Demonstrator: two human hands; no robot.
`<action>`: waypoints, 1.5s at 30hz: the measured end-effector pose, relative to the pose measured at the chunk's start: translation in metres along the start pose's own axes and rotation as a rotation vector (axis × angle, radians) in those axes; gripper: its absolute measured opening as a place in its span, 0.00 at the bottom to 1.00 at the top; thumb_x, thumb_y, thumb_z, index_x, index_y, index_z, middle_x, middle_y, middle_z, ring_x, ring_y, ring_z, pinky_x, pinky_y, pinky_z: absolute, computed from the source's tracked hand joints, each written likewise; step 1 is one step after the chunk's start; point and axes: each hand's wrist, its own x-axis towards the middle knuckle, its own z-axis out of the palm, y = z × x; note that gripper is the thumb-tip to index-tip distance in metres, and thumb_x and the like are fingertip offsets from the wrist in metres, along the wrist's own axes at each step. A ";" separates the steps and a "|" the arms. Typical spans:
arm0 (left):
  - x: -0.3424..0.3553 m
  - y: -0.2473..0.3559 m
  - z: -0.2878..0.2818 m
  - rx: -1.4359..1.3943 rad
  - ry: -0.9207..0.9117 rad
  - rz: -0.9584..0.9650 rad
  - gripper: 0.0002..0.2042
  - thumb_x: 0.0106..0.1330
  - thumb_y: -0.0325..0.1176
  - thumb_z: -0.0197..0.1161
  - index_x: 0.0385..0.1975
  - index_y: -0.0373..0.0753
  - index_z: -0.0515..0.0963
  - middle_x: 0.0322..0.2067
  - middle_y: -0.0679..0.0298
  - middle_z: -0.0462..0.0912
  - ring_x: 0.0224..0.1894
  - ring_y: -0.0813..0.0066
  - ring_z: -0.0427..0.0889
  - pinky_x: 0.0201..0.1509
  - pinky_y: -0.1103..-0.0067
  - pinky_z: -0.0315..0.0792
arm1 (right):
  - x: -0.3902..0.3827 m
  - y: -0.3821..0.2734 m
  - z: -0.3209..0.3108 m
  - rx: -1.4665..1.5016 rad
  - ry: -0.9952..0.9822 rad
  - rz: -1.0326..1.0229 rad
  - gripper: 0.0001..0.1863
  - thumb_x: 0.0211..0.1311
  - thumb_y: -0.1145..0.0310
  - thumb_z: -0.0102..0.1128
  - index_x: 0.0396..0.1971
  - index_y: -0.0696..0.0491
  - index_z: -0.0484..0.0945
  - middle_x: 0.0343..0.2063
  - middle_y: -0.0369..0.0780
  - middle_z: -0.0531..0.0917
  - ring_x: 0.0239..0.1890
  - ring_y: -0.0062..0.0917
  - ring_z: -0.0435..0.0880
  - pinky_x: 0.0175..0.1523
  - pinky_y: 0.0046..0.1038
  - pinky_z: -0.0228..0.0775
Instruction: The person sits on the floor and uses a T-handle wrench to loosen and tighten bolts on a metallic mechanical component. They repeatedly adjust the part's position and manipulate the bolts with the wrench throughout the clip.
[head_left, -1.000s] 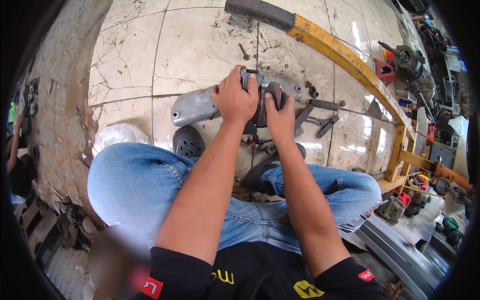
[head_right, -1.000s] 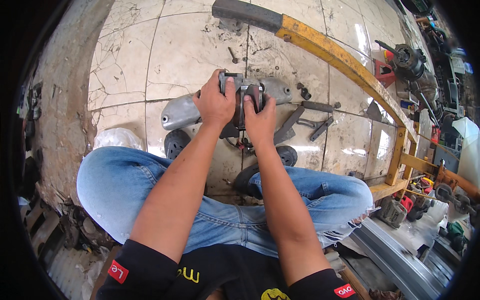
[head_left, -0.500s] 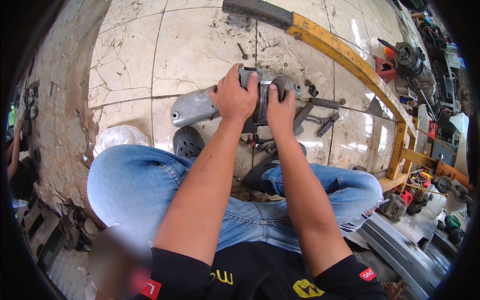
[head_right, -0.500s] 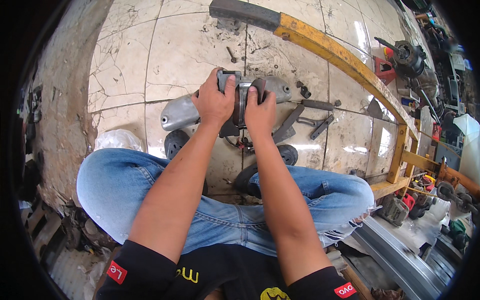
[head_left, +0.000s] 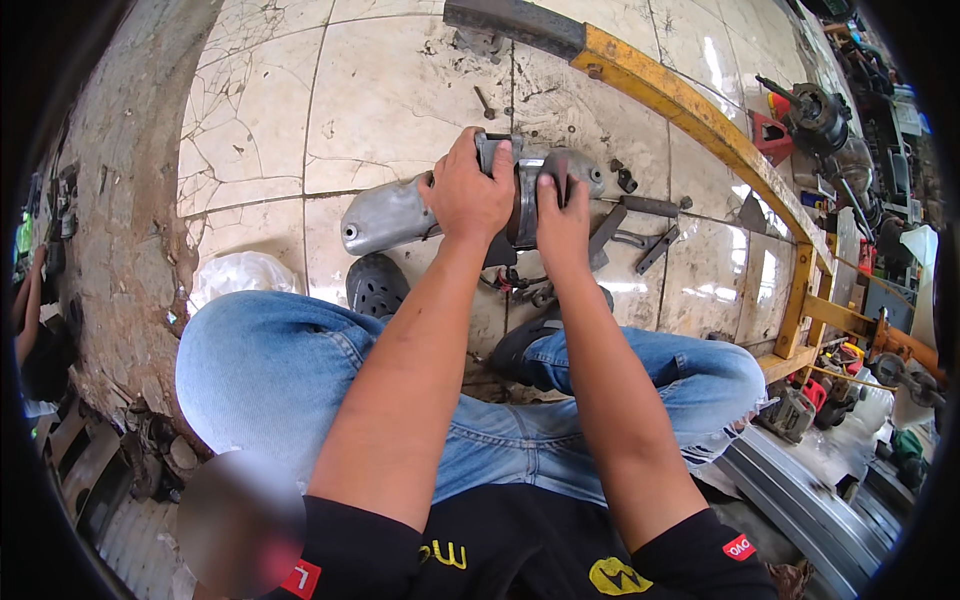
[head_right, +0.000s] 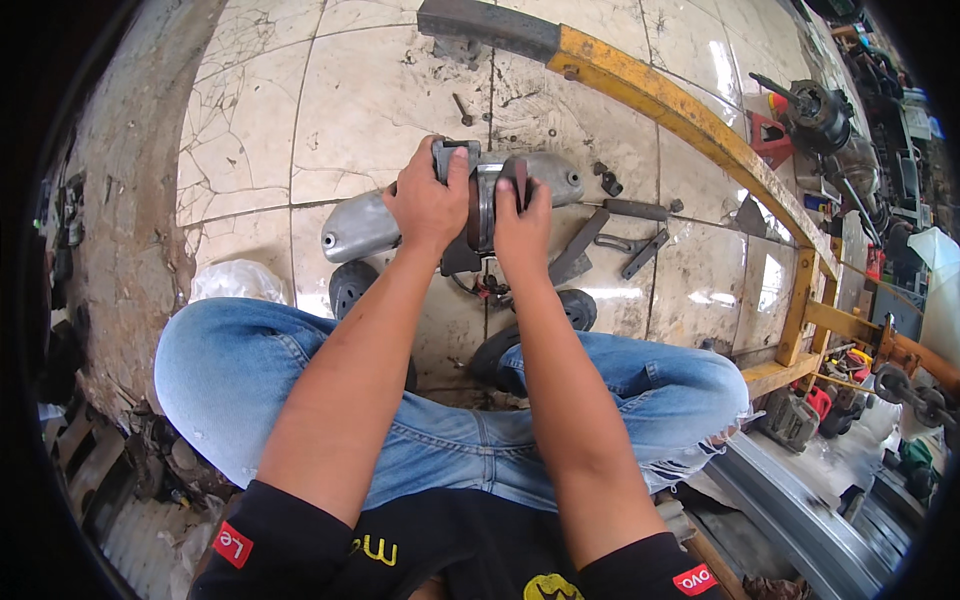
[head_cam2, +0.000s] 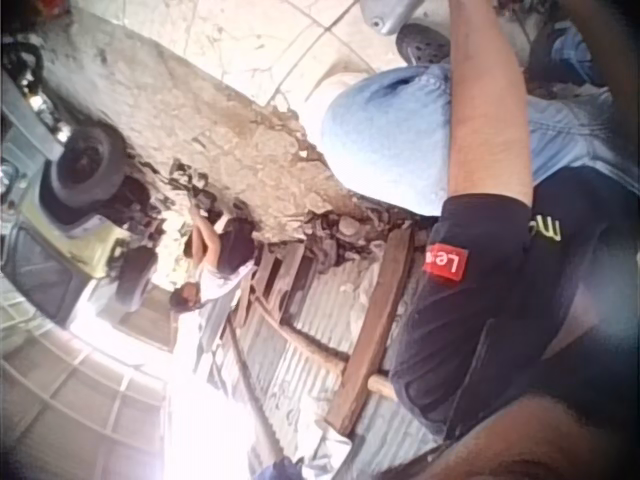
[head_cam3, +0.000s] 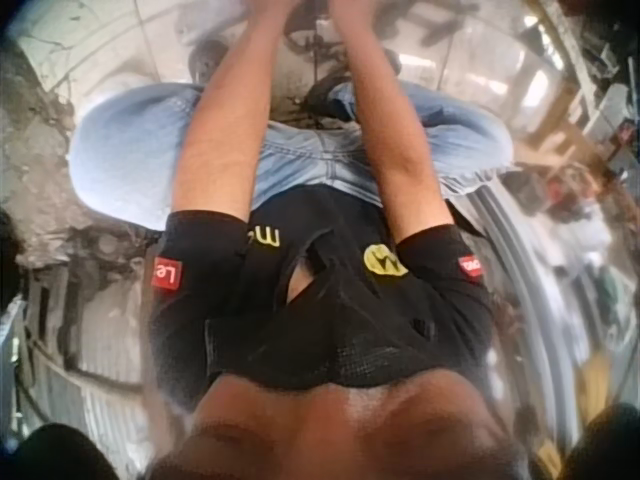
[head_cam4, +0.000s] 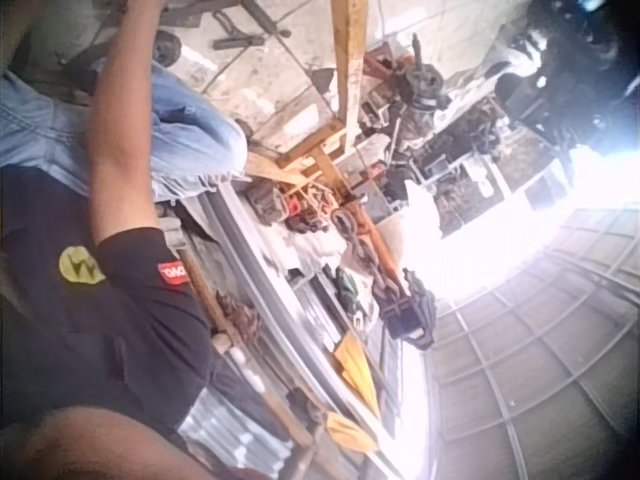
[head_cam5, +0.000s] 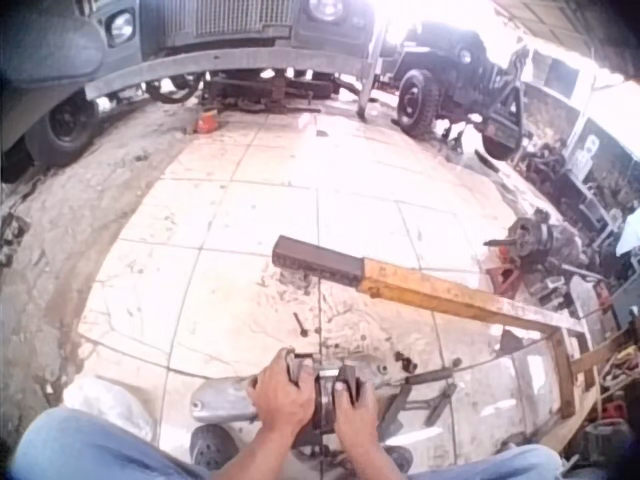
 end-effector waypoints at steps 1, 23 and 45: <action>0.000 0.001 -0.001 -0.002 -0.010 -0.007 0.28 0.69 0.57 0.54 0.61 0.44 0.73 0.56 0.62 0.80 0.62 0.60 0.74 0.67 0.48 0.52 | -0.007 -0.001 -0.006 -0.008 -0.031 -0.043 0.25 0.68 0.61 0.62 0.56 0.65 0.70 0.48 0.51 0.79 0.51 0.34 0.78 0.56 0.32 0.70; 0.003 -0.004 0.002 -0.001 -0.051 0.009 0.30 0.69 0.58 0.53 0.63 0.44 0.72 0.56 0.59 0.80 0.61 0.59 0.74 0.67 0.53 0.52 | 0.003 -0.004 -0.018 0.272 -0.106 0.227 0.20 0.70 0.65 0.60 0.56 0.60 0.75 0.47 0.41 0.82 0.49 0.20 0.77 0.57 0.24 0.69; 0.008 -0.007 0.003 -0.067 -0.045 0.101 0.26 0.72 0.55 0.50 0.60 0.43 0.73 0.49 0.56 0.84 0.54 0.55 0.80 0.64 0.56 0.54 | -0.010 0.015 0.004 0.027 0.076 -0.039 0.45 0.52 0.54 0.75 0.67 0.55 0.64 0.60 0.54 0.70 0.63 0.46 0.70 0.68 0.40 0.62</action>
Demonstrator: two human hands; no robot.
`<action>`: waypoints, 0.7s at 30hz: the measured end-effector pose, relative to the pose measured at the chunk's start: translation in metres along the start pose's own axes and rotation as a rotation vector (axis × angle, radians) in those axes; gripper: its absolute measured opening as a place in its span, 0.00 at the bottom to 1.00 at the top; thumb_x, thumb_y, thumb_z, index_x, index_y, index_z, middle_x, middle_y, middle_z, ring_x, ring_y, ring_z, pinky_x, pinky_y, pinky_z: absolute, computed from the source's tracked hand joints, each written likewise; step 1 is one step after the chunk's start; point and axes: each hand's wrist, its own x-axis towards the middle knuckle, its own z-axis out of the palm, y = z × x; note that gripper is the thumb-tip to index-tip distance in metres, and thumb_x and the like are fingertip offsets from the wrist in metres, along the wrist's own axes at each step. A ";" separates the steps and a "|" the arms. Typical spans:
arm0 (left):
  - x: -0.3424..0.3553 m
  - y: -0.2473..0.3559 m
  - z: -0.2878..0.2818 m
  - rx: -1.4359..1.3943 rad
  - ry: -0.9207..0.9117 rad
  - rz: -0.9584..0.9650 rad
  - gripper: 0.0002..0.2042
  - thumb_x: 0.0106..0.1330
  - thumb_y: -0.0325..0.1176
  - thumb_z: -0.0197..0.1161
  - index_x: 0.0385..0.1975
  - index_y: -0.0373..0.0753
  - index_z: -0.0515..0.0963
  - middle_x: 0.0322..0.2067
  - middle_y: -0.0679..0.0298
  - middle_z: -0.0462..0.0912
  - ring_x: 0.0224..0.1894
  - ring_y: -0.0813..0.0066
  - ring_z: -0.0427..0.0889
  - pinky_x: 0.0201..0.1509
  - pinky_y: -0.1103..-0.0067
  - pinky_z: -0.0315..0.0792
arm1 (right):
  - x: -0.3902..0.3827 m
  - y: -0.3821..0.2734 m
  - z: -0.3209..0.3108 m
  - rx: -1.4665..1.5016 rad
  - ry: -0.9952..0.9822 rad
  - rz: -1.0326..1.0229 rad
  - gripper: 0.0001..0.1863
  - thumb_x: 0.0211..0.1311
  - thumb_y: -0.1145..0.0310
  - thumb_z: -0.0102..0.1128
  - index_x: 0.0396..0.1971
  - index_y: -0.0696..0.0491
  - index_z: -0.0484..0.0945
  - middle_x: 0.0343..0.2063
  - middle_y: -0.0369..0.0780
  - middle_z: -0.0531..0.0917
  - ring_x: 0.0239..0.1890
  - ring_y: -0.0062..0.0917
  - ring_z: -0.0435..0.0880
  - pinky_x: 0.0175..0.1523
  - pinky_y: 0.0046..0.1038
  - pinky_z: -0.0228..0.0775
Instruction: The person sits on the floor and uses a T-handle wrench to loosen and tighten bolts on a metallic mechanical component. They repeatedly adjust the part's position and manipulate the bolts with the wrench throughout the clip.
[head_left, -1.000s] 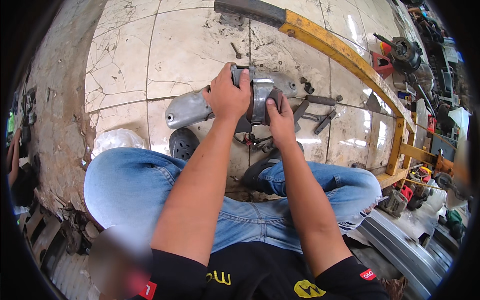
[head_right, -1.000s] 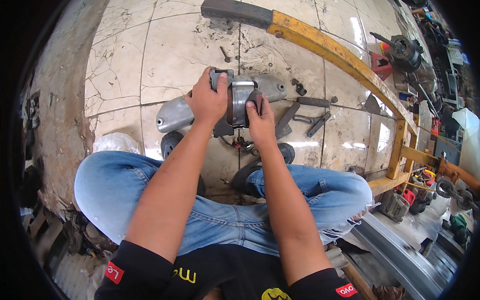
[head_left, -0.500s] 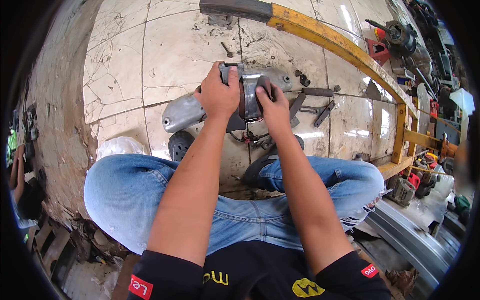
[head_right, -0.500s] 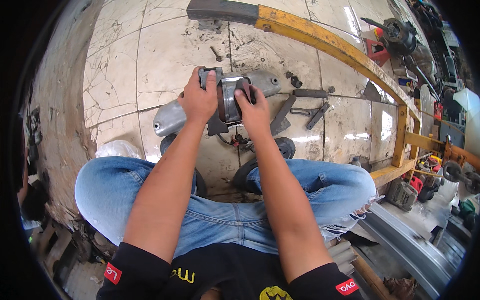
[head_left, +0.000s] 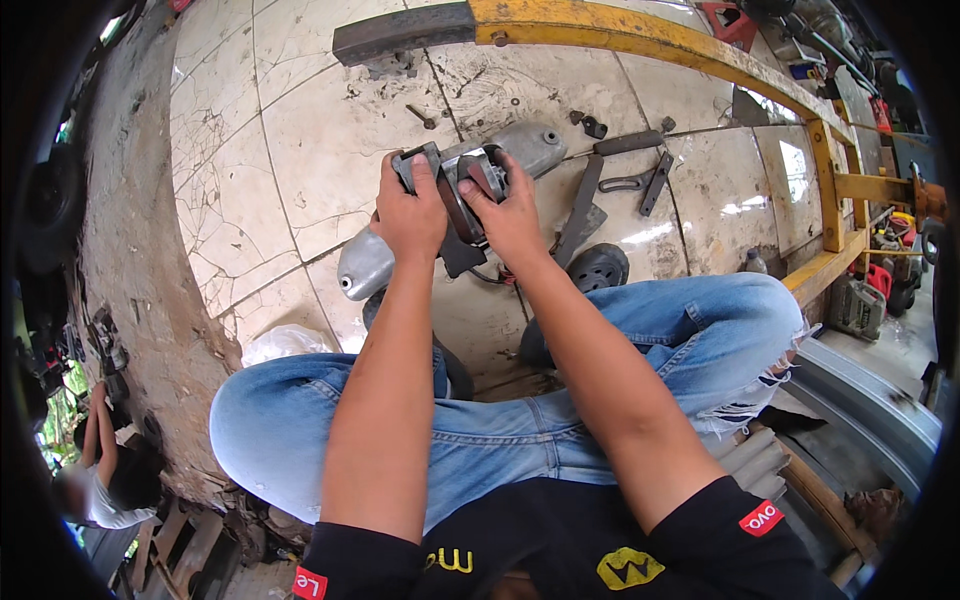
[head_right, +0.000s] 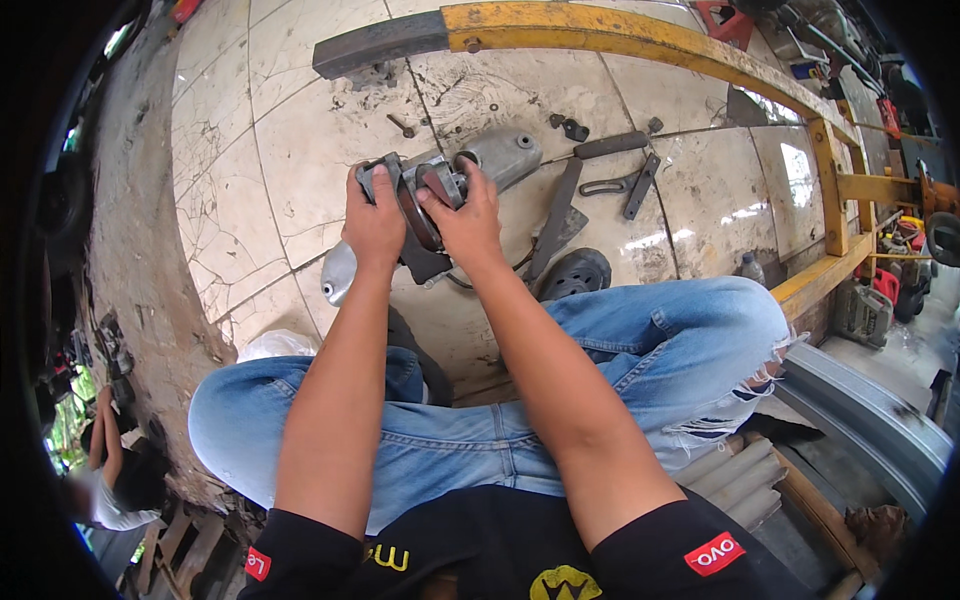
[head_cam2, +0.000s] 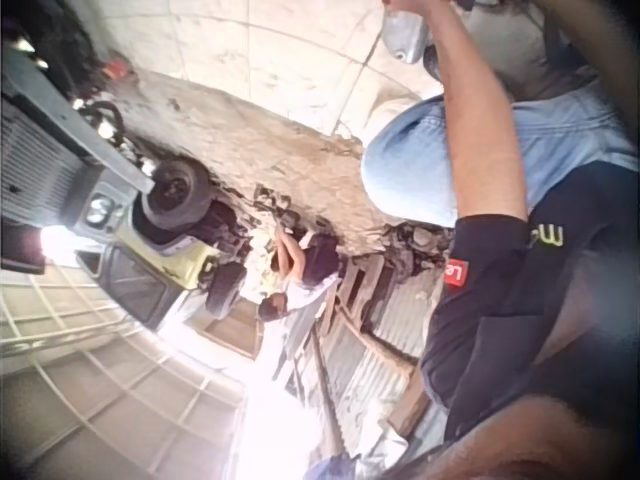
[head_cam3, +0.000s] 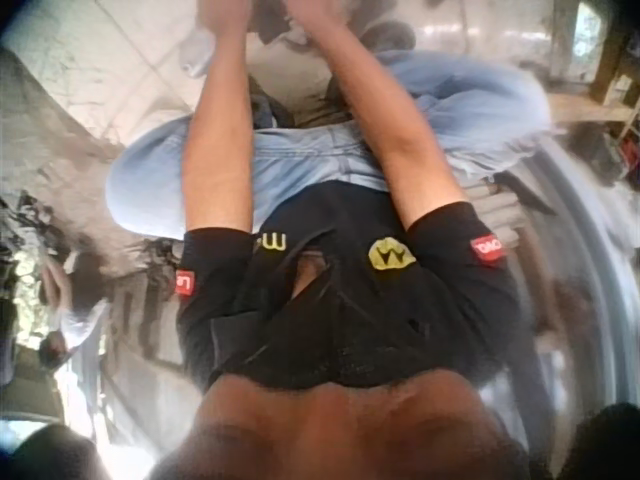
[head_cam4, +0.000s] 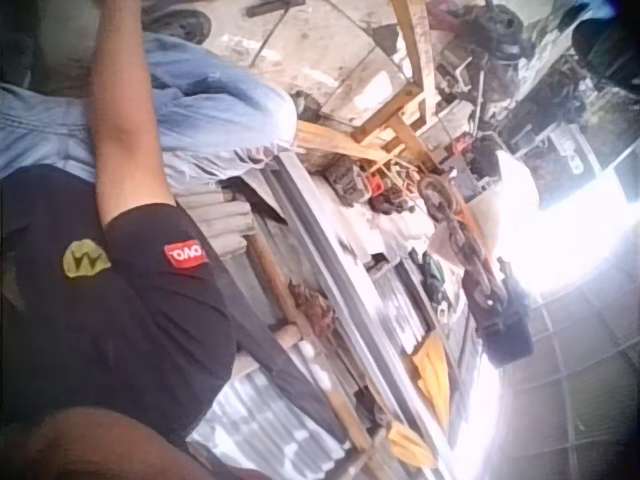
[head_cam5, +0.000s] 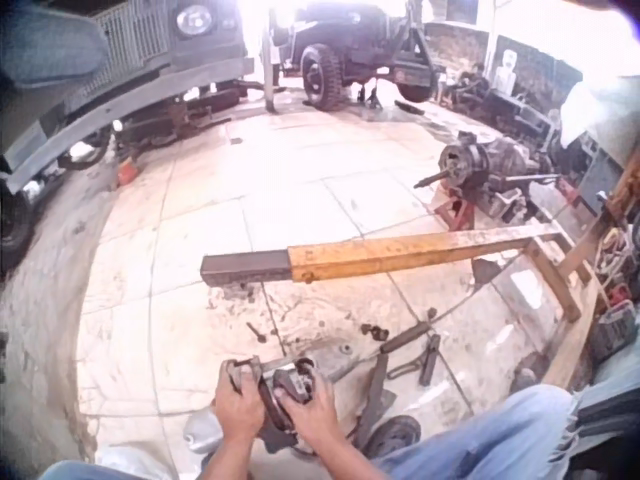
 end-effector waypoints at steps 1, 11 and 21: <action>0.001 0.001 -0.001 -0.006 -0.002 0.004 0.26 0.72 0.55 0.49 0.60 0.43 0.72 0.49 0.57 0.84 0.54 0.55 0.80 0.64 0.56 0.54 | 0.001 -0.001 0.002 -0.003 0.028 0.026 0.46 0.51 0.52 0.76 0.66 0.55 0.64 0.60 0.54 0.69 0.63 0.47 0.69 0.68 0.41 0.62; -0.003 0.007 -0.005 -0.030 -0.042 0.007 0.29 0.74 0.56 0.50 0.64 0.39 0.69 0.52 0.50 0.82 0.55 0.52 0.79 0.60 0.69 0.69 | 0.017 0.021 -0.003 0.115 0.234 0.079 0.35 0.59 0.52 0.70 0.58 0.60 0.73 0.50 0.50 0.78 0.54 0.37 0.76 0.61 0.34 0.68; -0.002 0.007 0.001 -0.042 -0.008 -0.003 0.25 0.74 0.56 0.48 0.58 0.44 0.72 0.46 0.59 0.84 0.51 0.57 0.81 0.62 0.62 0.60 | 0.007 0.003 -0.025 0.212 0.097 0.053 0.20 0.65 0.61 0.66 0.48 0.61 0.79 0.35 0.42 0.85 0.37 0.24 0.81 0.45 0.27 0.73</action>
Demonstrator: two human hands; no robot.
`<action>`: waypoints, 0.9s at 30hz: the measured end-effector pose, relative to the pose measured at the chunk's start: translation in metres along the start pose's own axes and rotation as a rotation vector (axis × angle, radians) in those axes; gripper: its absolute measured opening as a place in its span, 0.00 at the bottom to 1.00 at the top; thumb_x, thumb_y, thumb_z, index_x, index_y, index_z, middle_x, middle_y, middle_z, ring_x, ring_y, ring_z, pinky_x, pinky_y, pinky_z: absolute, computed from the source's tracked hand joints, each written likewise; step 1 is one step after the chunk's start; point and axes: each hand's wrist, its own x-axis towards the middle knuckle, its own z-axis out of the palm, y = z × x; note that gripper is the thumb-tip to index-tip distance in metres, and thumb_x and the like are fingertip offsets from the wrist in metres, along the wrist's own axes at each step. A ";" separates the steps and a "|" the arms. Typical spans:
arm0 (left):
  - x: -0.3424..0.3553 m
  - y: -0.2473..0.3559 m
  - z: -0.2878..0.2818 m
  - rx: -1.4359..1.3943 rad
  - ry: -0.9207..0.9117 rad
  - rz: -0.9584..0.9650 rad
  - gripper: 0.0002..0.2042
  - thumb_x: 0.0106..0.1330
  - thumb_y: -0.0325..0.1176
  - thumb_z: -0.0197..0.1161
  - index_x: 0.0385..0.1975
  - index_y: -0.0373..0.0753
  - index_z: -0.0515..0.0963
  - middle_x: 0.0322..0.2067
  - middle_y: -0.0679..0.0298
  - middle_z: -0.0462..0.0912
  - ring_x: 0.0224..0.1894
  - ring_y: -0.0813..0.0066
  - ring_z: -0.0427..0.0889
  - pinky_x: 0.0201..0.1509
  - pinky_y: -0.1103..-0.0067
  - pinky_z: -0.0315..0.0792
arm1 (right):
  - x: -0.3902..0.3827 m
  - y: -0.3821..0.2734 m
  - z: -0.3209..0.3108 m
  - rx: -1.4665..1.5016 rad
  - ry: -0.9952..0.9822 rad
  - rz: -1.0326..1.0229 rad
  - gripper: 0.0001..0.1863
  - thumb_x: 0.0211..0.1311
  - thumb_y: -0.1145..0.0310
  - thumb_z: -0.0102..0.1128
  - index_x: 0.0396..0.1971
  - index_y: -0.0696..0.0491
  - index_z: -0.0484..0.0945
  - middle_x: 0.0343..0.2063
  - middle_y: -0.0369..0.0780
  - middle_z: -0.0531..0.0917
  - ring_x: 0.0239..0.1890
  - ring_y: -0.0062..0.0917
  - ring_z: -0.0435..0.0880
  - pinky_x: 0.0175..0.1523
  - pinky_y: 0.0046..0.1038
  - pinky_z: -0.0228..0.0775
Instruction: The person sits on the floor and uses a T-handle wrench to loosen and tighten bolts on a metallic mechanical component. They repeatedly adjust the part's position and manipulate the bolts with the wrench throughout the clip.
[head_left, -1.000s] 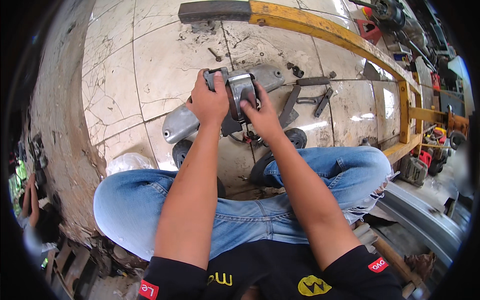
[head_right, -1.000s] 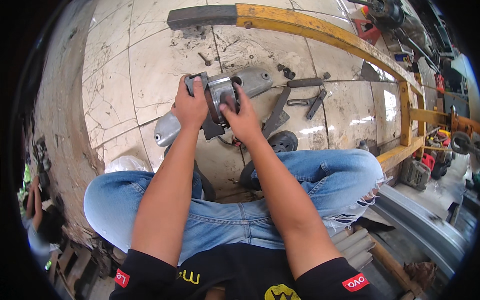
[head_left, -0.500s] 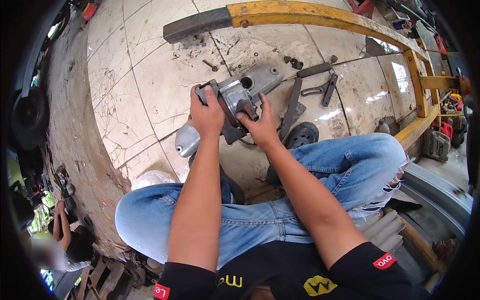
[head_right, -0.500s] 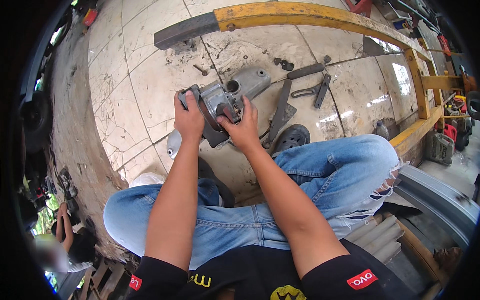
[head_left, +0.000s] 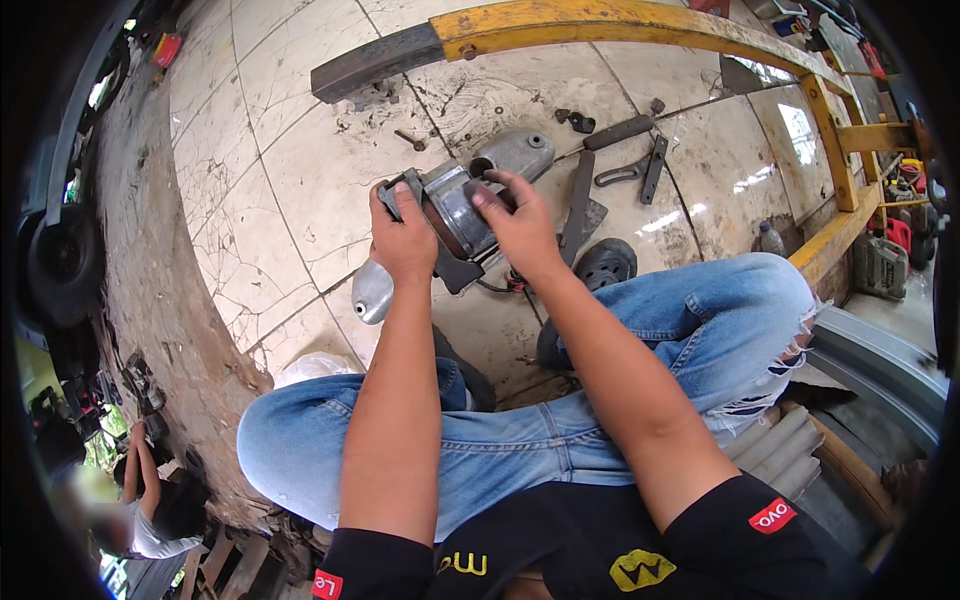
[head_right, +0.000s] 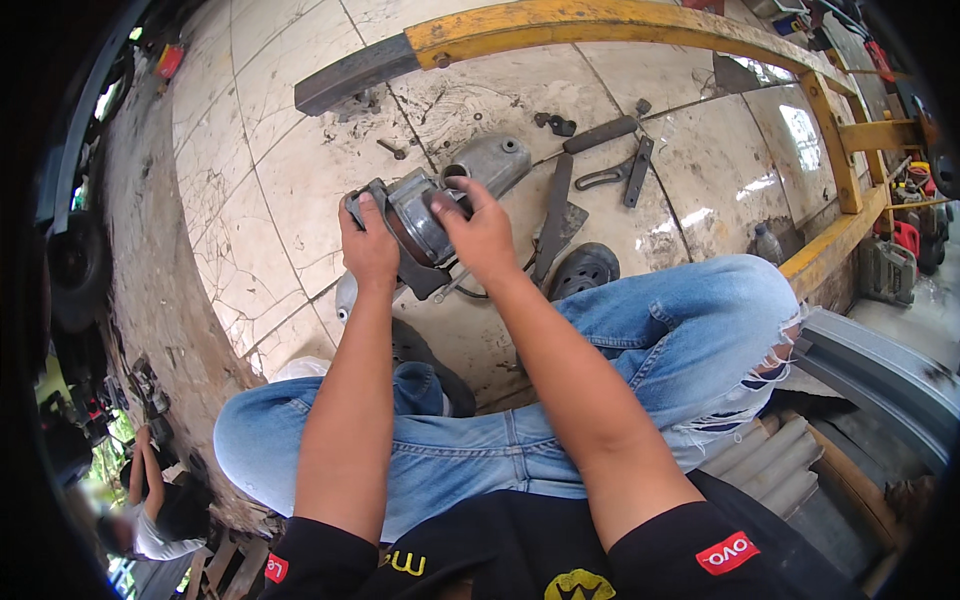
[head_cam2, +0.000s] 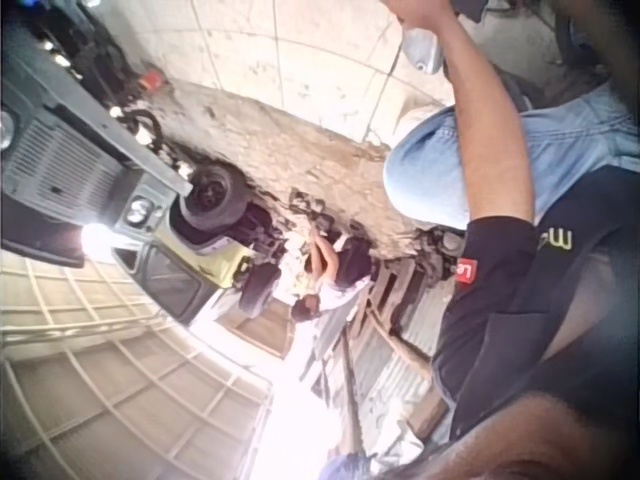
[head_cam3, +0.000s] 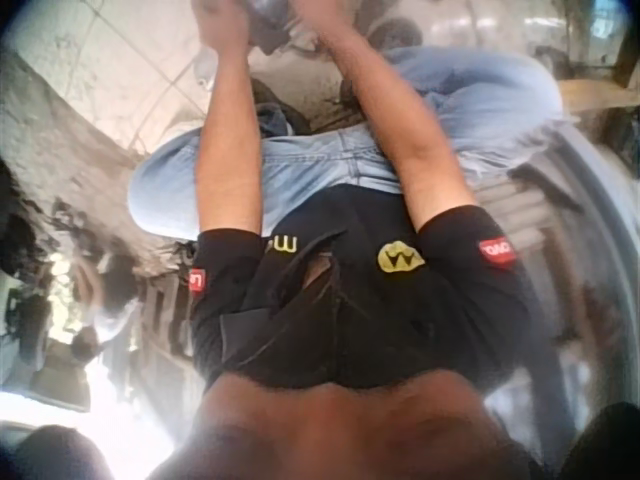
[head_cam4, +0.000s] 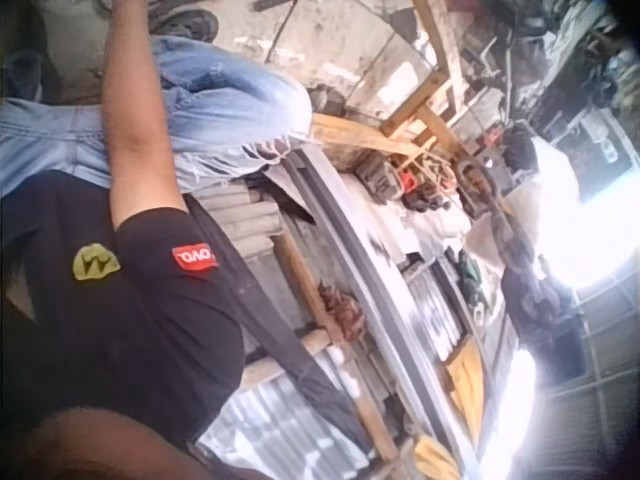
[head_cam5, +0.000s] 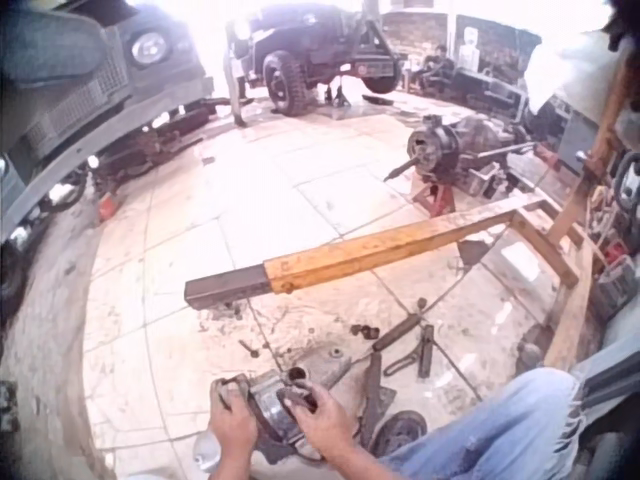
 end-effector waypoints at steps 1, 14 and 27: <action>0.000 -0.004 0.000 0.006 0.015 0.001 0.24 0.74 0.56 0.48 0.58 0.44 0.72 0.45 0.59 0.85 0.51 0.57 0.81 0.61 0.62 0.61 | -0.004 -0.005 0.005 -0.065 0.024 -0.060 0.20 0.63 0.60 0.67 0.48 0.59 0.80 0.35 0.45 0.85 0.37 0.29 0.83 0.45 0.30 0.74; -0.009 -0.016 -0.001 -0.028 -0.004 0.021 0.25 0.75 0.54 0.52 0.59 0.40 0.70 0.47 0.56 0.82 0.49 0.61 0.80 0.56 0.71 0.71 | 0.007 -0.062 -0.061 -0.735 -0.515 -0.106 0.32 0.61 0.61 0.65 0.66 0.46 0.68 0.40 0.55 0.85 0.46 0.49 0.84 0.48 0.42 0.75; -0.061 -0.030 0.004 0.017 0.139 0.163 0.27 0.73 0.52 0.50 0.62 0.36 0.66 0.54 0.51 0.77 0.58 0.53 0.74 0.67 0.59 0.53 | -0.056 -0.053 -0.052 -1.023 -0.681 -0.060 0.48 0.63 0.56 0.64 0.76 0.35 0.42 0.33 0.54 0.85 0.37 0.55 0.83 0.41 0.50 0.73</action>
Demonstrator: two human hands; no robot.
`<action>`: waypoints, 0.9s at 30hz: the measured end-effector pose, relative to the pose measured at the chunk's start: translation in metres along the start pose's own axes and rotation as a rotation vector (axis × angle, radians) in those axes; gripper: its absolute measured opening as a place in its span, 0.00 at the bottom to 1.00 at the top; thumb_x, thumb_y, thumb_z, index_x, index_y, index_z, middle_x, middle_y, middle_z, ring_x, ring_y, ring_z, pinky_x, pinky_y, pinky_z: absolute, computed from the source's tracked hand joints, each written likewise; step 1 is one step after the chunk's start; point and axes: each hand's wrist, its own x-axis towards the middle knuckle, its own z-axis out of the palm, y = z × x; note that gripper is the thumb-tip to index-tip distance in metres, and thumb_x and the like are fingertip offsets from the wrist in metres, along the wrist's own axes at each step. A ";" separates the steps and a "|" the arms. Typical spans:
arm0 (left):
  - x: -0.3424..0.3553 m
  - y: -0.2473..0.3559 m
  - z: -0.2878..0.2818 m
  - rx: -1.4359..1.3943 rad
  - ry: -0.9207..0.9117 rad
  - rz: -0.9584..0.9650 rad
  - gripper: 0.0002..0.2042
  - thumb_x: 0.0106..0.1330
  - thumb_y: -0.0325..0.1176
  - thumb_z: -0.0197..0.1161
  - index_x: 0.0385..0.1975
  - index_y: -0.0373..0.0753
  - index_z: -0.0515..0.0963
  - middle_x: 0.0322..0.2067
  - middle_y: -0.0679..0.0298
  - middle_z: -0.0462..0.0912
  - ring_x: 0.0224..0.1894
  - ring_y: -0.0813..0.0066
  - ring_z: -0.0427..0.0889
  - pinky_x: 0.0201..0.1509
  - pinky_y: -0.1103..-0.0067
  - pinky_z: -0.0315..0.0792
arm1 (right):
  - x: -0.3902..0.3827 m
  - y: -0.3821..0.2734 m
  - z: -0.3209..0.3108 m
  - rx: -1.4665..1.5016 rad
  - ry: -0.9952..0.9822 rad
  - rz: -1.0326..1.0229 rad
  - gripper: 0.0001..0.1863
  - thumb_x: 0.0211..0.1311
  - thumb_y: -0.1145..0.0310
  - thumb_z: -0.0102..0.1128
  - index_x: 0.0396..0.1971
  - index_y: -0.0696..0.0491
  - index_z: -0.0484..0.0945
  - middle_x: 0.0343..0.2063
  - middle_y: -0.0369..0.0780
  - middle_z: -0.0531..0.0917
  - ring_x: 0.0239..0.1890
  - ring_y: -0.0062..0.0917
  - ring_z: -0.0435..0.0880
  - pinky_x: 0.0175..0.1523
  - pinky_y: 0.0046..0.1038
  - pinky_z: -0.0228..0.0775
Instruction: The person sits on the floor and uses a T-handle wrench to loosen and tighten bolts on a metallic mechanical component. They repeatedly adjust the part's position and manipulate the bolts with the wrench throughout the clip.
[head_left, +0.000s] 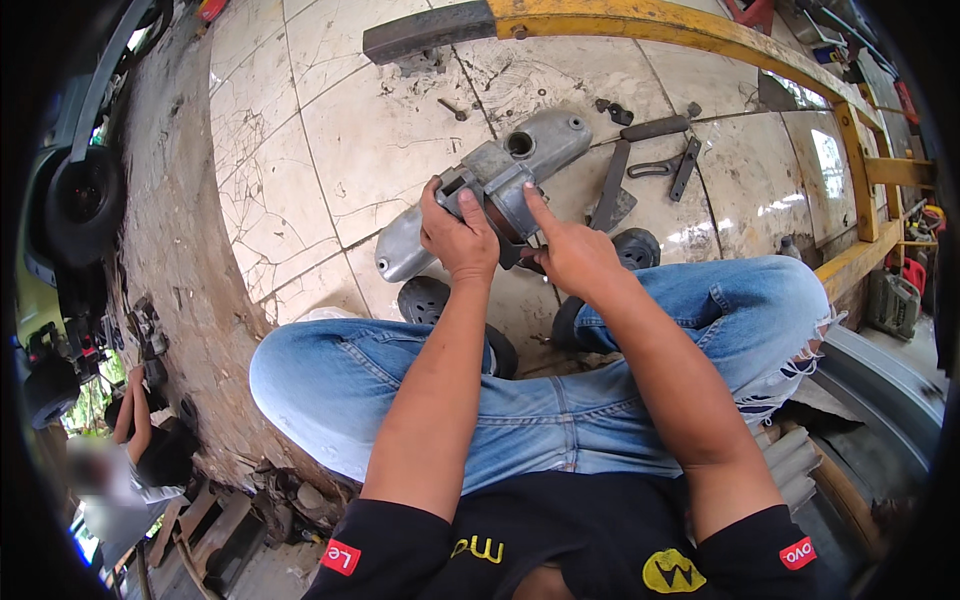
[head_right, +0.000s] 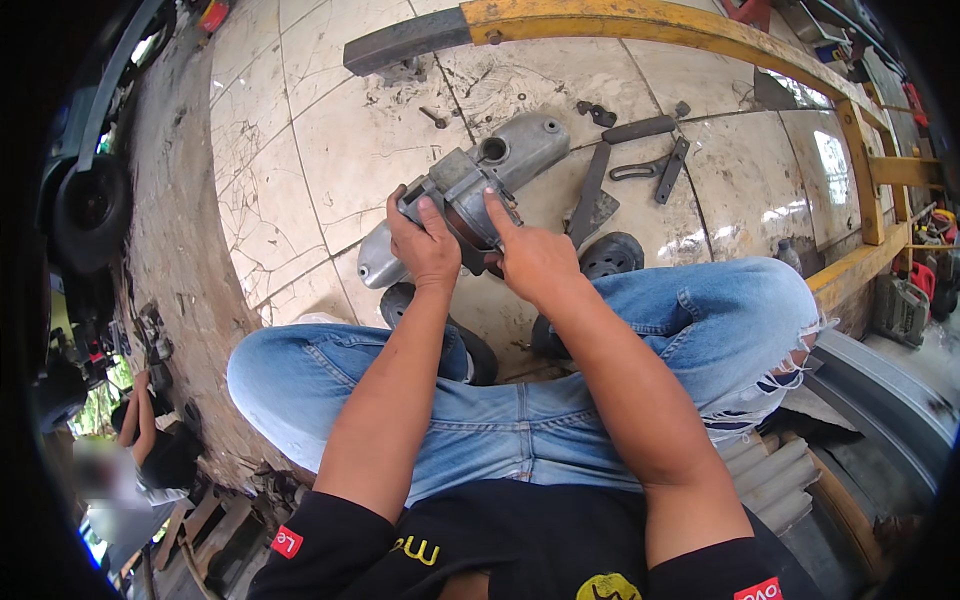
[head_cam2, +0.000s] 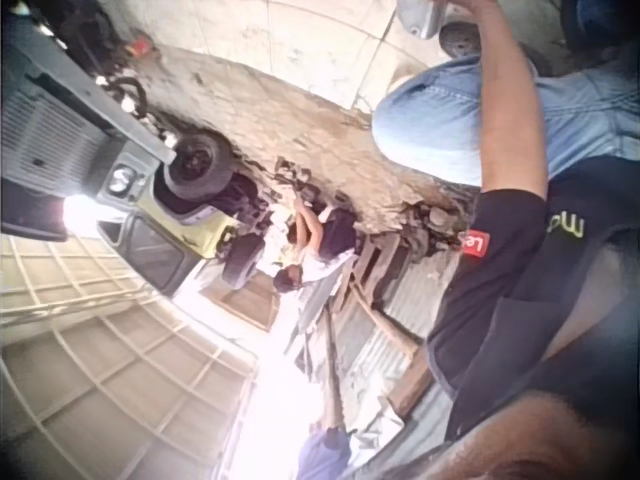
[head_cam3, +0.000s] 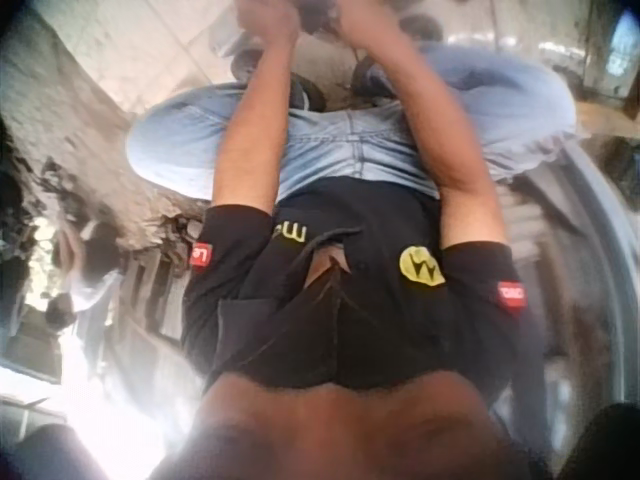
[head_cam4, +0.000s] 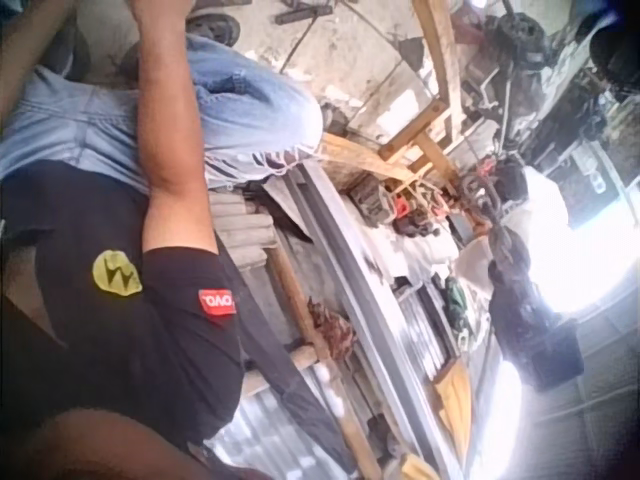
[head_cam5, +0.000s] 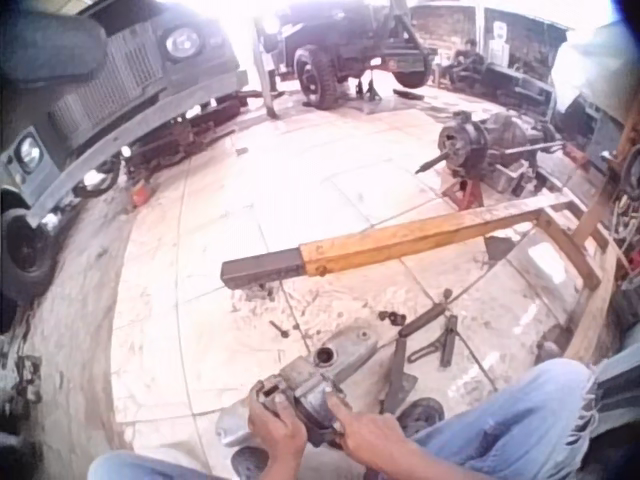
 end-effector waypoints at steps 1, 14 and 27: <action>-0.004 0.000 0.001 0.032 0.018 0.033 0.27 0.73 0.52 0.50 0.62 0.36 0.65 0.55 0.51 0.76 0.58 0.53 0.74 0.68 0.59 0.53 | -0.001 -0.001 0.002 -0.015 0.000 -0.002 0.48 0.63 0.56 0.64 0.76 0.36 0.42 0.32 0.54 0.85 0.36 0.55 0.83 0.41 0.50 0.73; -0.011 -0.003 0.005 0.092 0.074 0.074 0.26 0.74 0.50 0.49 0.62 0.36 0.65 0.55 0.49 0.77 0.58 0.49 0.74 0.67 0.61 0.56 | -0.004 -0.004 0.003 -0.080 -0.064 0.023 0.46 0.66 0.57 0.60 0.77 0.41 0.40 0.38 0.47 0.87 0.40 0.45 0.86 0.42 0.49 0.70; 0.013 0.004 0.004 -0.030 0.001 -0.104 0.27 0.72 0.51 0.52 0.61 0.35 0.67 0.54 0.51 0.77 0.58 0.52 0.74 0.68 0.59 0.52 | 0.005 0.004 -0.001 0.228 0.190 -0.053 0.24 0.65 0.60 0.60 0.58 0.53 0.74 0.34 0.51 0.86 0.39 0.49 0.85 0.44 0.43 0.75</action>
